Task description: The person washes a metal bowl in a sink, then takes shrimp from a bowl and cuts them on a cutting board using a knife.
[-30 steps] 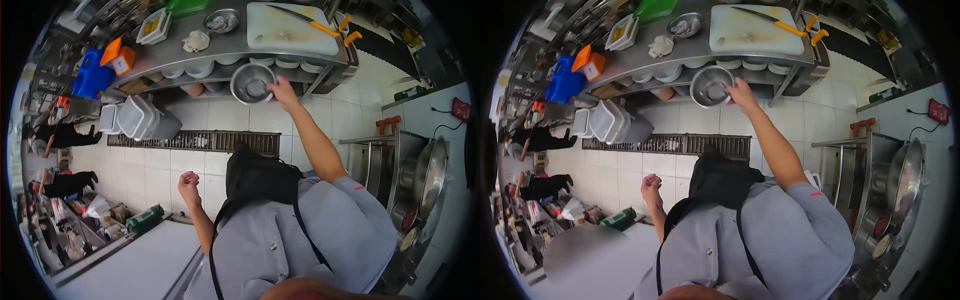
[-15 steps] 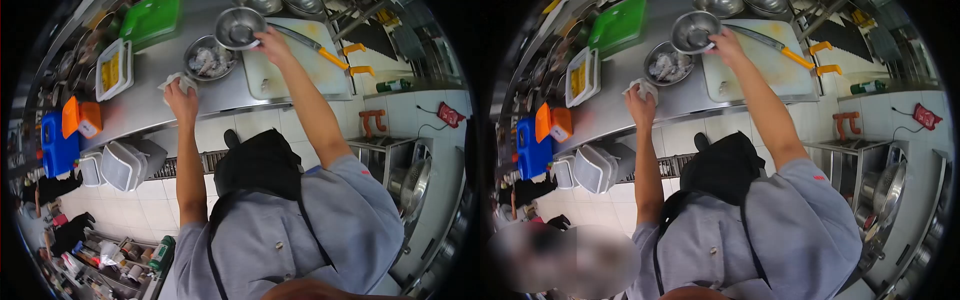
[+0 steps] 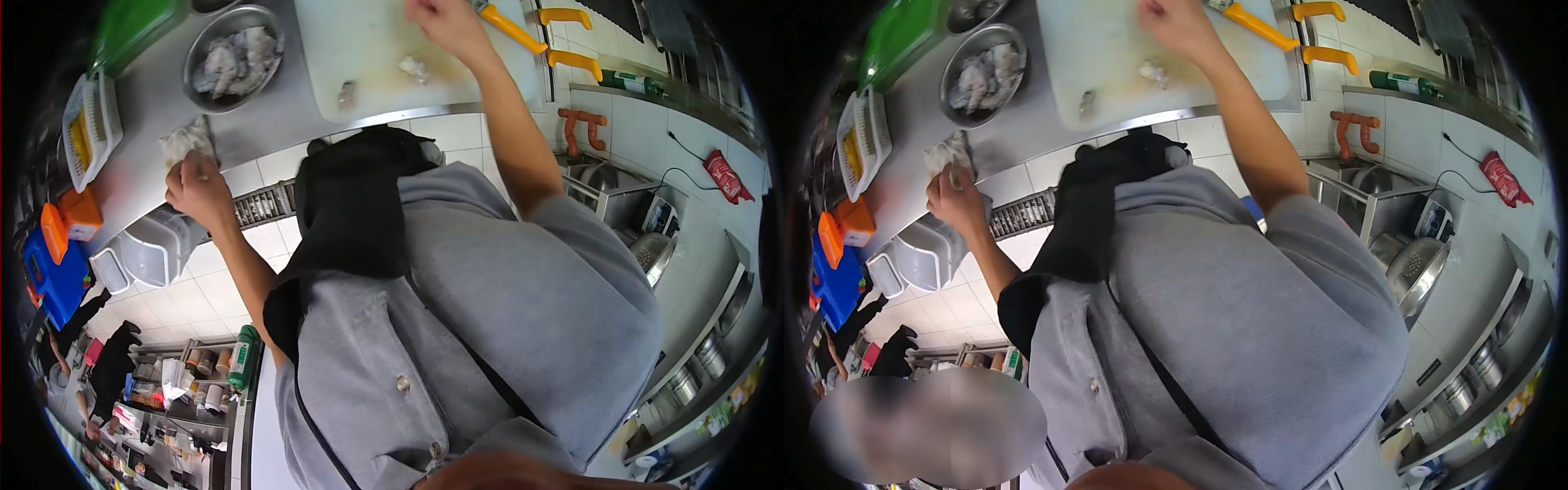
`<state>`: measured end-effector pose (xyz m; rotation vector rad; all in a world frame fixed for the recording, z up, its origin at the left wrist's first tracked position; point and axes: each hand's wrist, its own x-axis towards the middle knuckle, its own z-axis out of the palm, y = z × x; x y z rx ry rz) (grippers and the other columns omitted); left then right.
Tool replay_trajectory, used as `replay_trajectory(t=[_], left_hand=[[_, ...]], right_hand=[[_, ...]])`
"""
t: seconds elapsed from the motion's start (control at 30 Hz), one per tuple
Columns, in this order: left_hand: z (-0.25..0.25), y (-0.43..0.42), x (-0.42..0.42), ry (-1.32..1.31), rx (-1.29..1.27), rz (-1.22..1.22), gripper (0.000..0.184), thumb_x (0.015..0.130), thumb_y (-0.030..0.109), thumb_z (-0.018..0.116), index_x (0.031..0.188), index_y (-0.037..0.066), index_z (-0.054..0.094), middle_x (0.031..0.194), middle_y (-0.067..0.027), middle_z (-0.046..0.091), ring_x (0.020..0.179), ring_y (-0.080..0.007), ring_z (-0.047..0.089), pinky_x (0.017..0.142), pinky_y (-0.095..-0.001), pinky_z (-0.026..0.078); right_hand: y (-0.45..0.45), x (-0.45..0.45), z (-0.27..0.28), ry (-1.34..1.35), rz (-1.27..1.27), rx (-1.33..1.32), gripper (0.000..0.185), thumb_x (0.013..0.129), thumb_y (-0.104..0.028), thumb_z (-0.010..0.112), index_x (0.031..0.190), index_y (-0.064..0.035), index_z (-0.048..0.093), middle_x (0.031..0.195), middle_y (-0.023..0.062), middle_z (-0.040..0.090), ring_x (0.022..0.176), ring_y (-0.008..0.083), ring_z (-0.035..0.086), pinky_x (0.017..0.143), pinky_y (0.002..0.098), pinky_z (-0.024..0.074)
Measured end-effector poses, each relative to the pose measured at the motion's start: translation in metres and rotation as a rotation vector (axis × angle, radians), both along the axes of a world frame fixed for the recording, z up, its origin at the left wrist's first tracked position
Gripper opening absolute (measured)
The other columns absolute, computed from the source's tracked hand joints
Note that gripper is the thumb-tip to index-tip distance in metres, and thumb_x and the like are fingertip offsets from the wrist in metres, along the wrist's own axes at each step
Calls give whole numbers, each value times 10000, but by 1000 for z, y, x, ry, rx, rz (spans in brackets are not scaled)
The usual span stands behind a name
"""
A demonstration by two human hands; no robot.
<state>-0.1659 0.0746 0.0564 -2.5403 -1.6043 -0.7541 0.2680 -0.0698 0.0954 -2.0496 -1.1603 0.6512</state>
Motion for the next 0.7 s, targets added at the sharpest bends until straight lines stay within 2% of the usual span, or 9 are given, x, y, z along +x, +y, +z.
replay_trajectory(t=[0.03,0.07,0.13,0.17,0.27,0.33,0.47,0.53,0.7], left_hand=[[5,-12,9,54,-2,14,323,831,238,779,1123,103,747,1076,-109,695,961,-303,653,839,-465,501],[13,-25,28,66,-6,18,323,831,238,779,1123,103,747,1076,-109,695,961,-303,653,839,-465,501],[30,-57,76,-348,-582,-92,341,856,274,784,1132,79,735,982,-122,691,811,-291,669,738,-433,534],[27,-67,100,-380,-642,-199,363,863,289,785,1147,70,728,949,-134,684,766,-284,668,706,-411,535],[28,-92,163,-221,-602,-370,396,857,269,782,1160,29,697,933,-159,674,771,-308,676,712,-410,540],[23,-87,181,-95,-458,-485,365,830,217,770,1108,0,677,926,-180,665,780,-346,668,718,-429,536],[18,-73,189,-3,-491,-464,320,808,161,738,1059,-19,652,890,-188,657,771,-377,651,730,-456,535],[22,-69,198,-167,-631,-542,314,784,119,735,1052,-20,648,848,-182,647,744,-357,647,726,-429,546],[30,-60,228,-449,-753,-490,336,786,118,803,1053,-22,656,841,-128,668,719,-221,654,677,-338,548]], right_hand=[[-25,5,-16,-174,72,102,236,884,-209,711,1030,-41,632,733,78,590,723,181,626,651,344,510],[-41,3,-21,-162,76,99,236,884,-209,711,1030,-41,632,733,78,590,723,181,626,651,344,510],[-63,-9,-23,-129,165,-68,316,855,-258,740,1052,-39,624,826,126,634,761,232,643,707,350,518],[-65,-21,-20,-187,189,-115,327,851,-261,736,1072,-49,621,886,144,643,793,280,658,721,381,527],[-60,-54,-21,-402,176,-152,355,850,-282,694,1129,-86,592,1039,190,628,876,418,662,795,507,540],[-55,-63,-21,-362,133,-137,365,820,-235,700,1125,-75,576,1017,210,628,898,428,658,816,520,539],[-43,-67,-10,-291,118,-185,363,786,-172,702,1110,-67,575,1011,217,630,900,431,658,790,519,539],[-43,-59,-14,-130,136,-59,349,763,-131,701,1081,-50,582,999,214,644,862,431,659,741,501,539],[-19,-41,-23,282,54,30,332,790,-122,705,1101,-37,625,822,131,631,714,240,660,660,367,531]])
